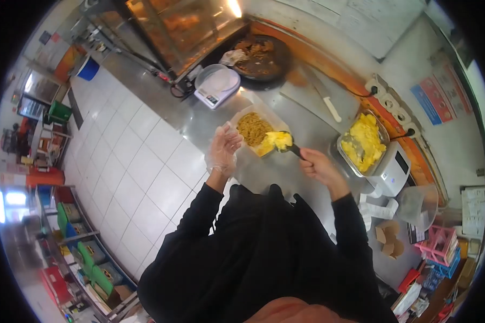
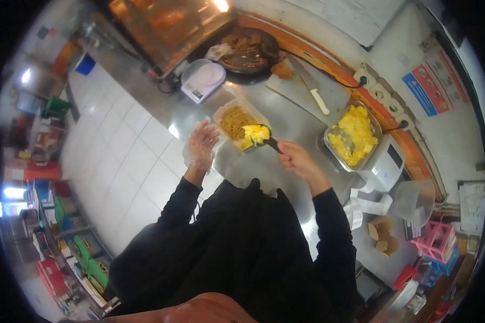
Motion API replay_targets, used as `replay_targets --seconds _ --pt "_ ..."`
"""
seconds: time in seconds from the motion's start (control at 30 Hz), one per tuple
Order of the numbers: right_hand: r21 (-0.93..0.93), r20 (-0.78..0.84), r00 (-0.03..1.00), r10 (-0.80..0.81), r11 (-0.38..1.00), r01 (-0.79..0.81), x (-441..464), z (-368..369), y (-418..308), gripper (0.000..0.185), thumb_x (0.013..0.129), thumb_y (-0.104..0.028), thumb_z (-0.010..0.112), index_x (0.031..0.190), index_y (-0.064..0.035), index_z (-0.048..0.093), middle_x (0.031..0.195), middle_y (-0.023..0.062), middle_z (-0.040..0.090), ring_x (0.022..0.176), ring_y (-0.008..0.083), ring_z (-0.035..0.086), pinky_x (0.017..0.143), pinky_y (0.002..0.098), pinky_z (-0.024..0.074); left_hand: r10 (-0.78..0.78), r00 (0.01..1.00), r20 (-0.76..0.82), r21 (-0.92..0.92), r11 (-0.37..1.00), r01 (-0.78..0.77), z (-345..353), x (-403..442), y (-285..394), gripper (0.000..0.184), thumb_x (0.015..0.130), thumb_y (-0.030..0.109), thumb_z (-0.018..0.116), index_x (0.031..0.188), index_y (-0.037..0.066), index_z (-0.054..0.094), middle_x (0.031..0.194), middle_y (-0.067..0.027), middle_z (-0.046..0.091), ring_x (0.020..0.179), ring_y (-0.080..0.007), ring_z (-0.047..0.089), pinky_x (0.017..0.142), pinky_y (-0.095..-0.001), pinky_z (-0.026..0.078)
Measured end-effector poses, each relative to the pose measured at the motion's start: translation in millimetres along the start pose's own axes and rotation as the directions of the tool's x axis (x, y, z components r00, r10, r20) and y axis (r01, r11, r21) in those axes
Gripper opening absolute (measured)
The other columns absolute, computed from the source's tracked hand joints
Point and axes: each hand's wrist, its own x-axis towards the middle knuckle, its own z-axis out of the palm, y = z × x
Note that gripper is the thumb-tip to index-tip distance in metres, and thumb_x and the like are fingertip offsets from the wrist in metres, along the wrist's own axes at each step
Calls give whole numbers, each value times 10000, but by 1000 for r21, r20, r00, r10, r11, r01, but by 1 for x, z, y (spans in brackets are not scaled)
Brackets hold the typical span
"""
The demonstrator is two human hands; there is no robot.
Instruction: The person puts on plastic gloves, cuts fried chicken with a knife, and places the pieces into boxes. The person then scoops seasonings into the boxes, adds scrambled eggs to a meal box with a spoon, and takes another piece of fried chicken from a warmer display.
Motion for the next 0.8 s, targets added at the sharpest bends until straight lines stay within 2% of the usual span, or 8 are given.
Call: replay_targets --seconds 0.1,0.13,0.2,0.27,0.53,0.57,0.63,0.8 --pt "-102 6 999 31 994 -31 65 -4 42 402 1001 -263 497 1366 -97 475 620 -27 410 502 95 410 460 231 322 4 994 -112 -116 993 -17 -23 -19 8 526 895 443 642 1187 9 591 892 -95 637 793 -213 642 712 -303 514" --pt "-671 6 875 -484 647 363 94 -16 67 408 996 -249 495 1381 -119 462 651 13 439 561 148 475 508 282 385 9 991 -133 -115 993 -24 -28 -27 11 512 899 436 639 1181 11 595 893 -97 637 794 -217 643 709 -303 515" --pt "-910 318 545 -776 -88 406 107 -8 80 418 991 -235 492 1396 -141 448 682 54 469 619 202 540 556 333 447 18 987 -160 -114 993 -37 -38 -36 16 498 903 429 636 1175 13 599 895 -100 637 796 -221 643 706 -304 516" --pt "-959 117 860 -497 -281 -31 91 21 73 507 942 -157 506 1433 -247 418 910 155 590 847 363 627 746 434 502 15 976 -215 -110 993 -39 -47 -40 24 470 909 406 635 1169 16 601 902 -98 637 798 -221 643 702 -305 514" --pt "-964 250 669 -700 -113 243 76 51 41 518 920 -76 512 1409 -233 455 1006 192 603 915 377 594 812 448 474 222 932 -287 27 974 -224 -89 -45 55 388 971 387 524 1174 65 603 902 -66 632 795 -162 615 719 -296 495" --pt "-992 114 805 -582 -20 126 63 71 31 478 927 -59 497 1391 -174 477 1084 227 607 985 403 585 855 458 463 346 927 -146 244 921 -305 -99 -52 53 373 1023 282 418 1268 22 526 986 -81 633 896 -169 614 815 -343 521" --pt "-995 4 908 -419 -88 -37 67 76 36 415 951 -127 483 1363 -82 499 1153 255 597 1047 412 580 883 449 461 296 925 -238 139 953 -269 -105 -53 48 353 1033 253 366 1239 39 557 964 -78 639 851 -162 617 764 -321 529" --pt "-957 252 878 -408 -239 164 113 25 58 463 938 -104 507 1397 -157 476 947 250 607 864 399 594 774 460 478 93 924 -372 -165 973 -164 -94 -61 72 337 950 323 559 1135 49 621 876 -69 642 776 -181 630 676 -291 508"
